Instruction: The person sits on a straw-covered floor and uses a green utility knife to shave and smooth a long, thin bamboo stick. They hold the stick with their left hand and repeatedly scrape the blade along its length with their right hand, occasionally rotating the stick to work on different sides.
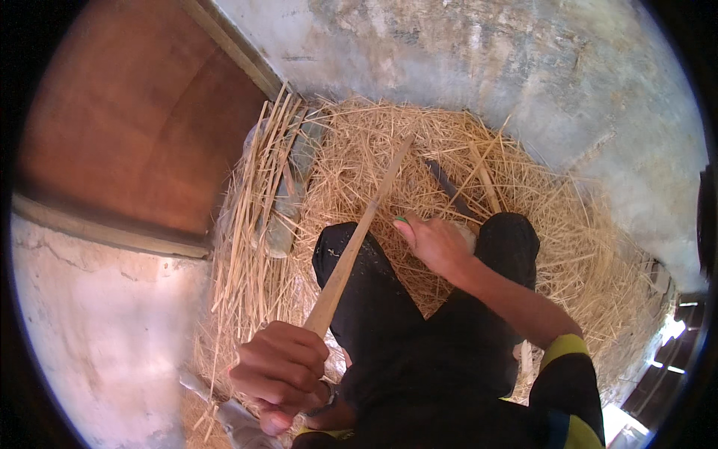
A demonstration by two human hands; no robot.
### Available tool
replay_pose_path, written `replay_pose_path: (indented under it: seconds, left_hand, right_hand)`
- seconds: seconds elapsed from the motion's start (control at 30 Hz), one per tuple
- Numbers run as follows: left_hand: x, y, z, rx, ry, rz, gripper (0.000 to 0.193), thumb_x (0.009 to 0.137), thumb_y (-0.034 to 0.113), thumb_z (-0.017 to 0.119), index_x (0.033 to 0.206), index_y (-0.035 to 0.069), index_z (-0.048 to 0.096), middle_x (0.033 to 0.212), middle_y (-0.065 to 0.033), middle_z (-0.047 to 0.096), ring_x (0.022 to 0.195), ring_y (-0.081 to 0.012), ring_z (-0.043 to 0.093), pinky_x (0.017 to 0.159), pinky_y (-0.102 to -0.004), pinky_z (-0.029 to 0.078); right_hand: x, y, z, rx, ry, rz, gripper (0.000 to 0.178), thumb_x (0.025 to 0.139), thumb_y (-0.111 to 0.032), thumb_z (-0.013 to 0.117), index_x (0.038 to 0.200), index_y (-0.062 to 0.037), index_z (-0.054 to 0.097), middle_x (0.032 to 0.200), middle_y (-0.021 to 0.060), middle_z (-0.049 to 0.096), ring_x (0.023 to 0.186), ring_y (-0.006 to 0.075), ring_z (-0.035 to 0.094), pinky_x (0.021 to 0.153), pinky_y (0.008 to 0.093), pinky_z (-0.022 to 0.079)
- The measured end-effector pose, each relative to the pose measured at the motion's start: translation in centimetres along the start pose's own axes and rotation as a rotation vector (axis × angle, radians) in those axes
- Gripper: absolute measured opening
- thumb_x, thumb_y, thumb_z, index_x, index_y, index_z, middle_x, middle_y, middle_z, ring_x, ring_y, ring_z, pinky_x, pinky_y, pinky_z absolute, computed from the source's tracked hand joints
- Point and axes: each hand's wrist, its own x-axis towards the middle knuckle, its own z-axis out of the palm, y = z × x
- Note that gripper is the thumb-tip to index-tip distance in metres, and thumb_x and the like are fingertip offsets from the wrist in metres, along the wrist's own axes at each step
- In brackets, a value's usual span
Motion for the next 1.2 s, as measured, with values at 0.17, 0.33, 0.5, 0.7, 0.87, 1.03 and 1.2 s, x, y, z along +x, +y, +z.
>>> replay_pose_path:
  seconds: [0.17, 0.33, 0.5, 0.7, 0.87, 1.03, 1.2]
  left_hand:
    - [-0.3, 0.1, 0.1, 0.016, 0.052, 0.0, 0.043, 0.09, 0.021, 0.052, 0.051, 0.002, 0.05, 0.046, -0.0112, 0.053, 0.033, -0.0179, 0.044, 0.035, -0.0302, 0.038]
    - [-0.5, 0.2, -0.4, 0.052, 0.108, 0.009, 0.043, 0.09, 0.02, 0.051, 0.051, 0.003, 0.049, 0.046, -0.011, 0.053, 0.033, -0.0181, 0.046, 0.036, -0.0302, 0.04]
    - [-0.3, 0.5, 0.1, 0.032, 0.12, -0.033, 0.044, 0.091, 0.018, 0.047, 0.05, 0.004, 0.046, 0.043, -0.0111, 0.051, 0.031, -0.0179, 0.045, 0.036, -0.0309, 0.041]
    - [-0.5, 0.8, -0.4, 0.072, 0.153, -0.045, 0.047, 0.093, 0.019, 0.043, 0.048, 0.005, 0.044, 0.041, -0.0096, 0.048, 0.03, -0.0183, 0.044, 0.036, -0.0311, 0.041]
    - [-1.3, 0.6, -0.4, 0.072, 0.252, -0.035, 0.049, 0.093, 0.021, 0.043, 0.047, 0.007, 0.043, 0.041, -0.0088, 0.048, 0.03, -0.0182, 0.044, 0.035, -0.0308, 0.041]
    - [-1.8, 1.0, 0.1, 0.107, 0.315, -0.035, 0.05, 0.094, 0.023, 0.043, 0.046, 0.008, 0.042, 0.04, -0.0084, 0.048, 0.03, -0.0181, 0.043, 0.035, -0.0313, 0.041]
    - [-1.5, 0.7, -0.1, 0.103, 0.315, -0.045, 0.051, 0.094, 0.023, 0.043, 0.045, 0.008, 0.041, 0.04, -0.0083, 0.048, 0.029, -0.0179, 0.042, 0.035, -0.032, 0.041]
  right_hand:
    - [-2.0, -3.5, -0.7, 0.147, -0.048, -0.21, 0.033, 0.097, -0.036, 0.05, 0.095, -0.0046, 0.059, 0.055, 0.0175, 0.057, 0.051, 0.0374, 0.06, 0.047, 0.0474, 0.047]
    - [-0.1, -0.3, 0.7, 0.021, -0.078, 0.001, 0.028, 0.093, -0.033, 0.057, 0.094, -0.0053, 0.056, 0.055, 0.0182, 0.056, 0.052, 0.0373, 0.059, 0.046, 0.0472, 0.046]
    - [-3.0, -5.5, -1.6, 0.39, -0.088, -0.302, 0.03, 0.096, -0.034, 0.052, 0.095, -0.0041, 0.056, 0.054, 0.0196, 0.054, 0.053, 0.0391, 0.059, 0.047, 0.0483, 0.046]
    - [-1.9, -5.5, -1.9, 0.218, -0.058, -0.167, 0.034, 0.097, -0.037, 0.05, 0.089, -0.0046, 0.054, 0.056, 0.0163, 0.059, 0.051, 0.0373, 0.06, 0.043, 0.0474, 0.047]
    - [-2.0, -4.1, 0.3, 0.147, -0.1, -0.032, 0.036, 0.097, -0.039, 0.049, 0.091, -0.0045, 0.055, 0.056, 0.018, 0.058, 0.05, 0.0391, 0.06, 0.043, 0.047, 0.047]
    - [-2.2, -5.8, -1.7, 0.328, -0.169, -0.106, 0.029, 0.096, -0.032, 0.053, 0.093, -0.0035, 0.054, 0.059, 0.0236, 0.056, 0.056, 0.0434, 0.059, 0.051, 0.0515, 0.046]
    - [-1.3, -3.3, 1.1, 0.159, -0.065, -0.028, 0.029, 0.095, -0.033, 0.055, 0.09, -0.004, 0.053, 0.054, 0.0209, 0.055, 0.052, 0.0413, 0.058, 0.047, 0.0498, 0.045]
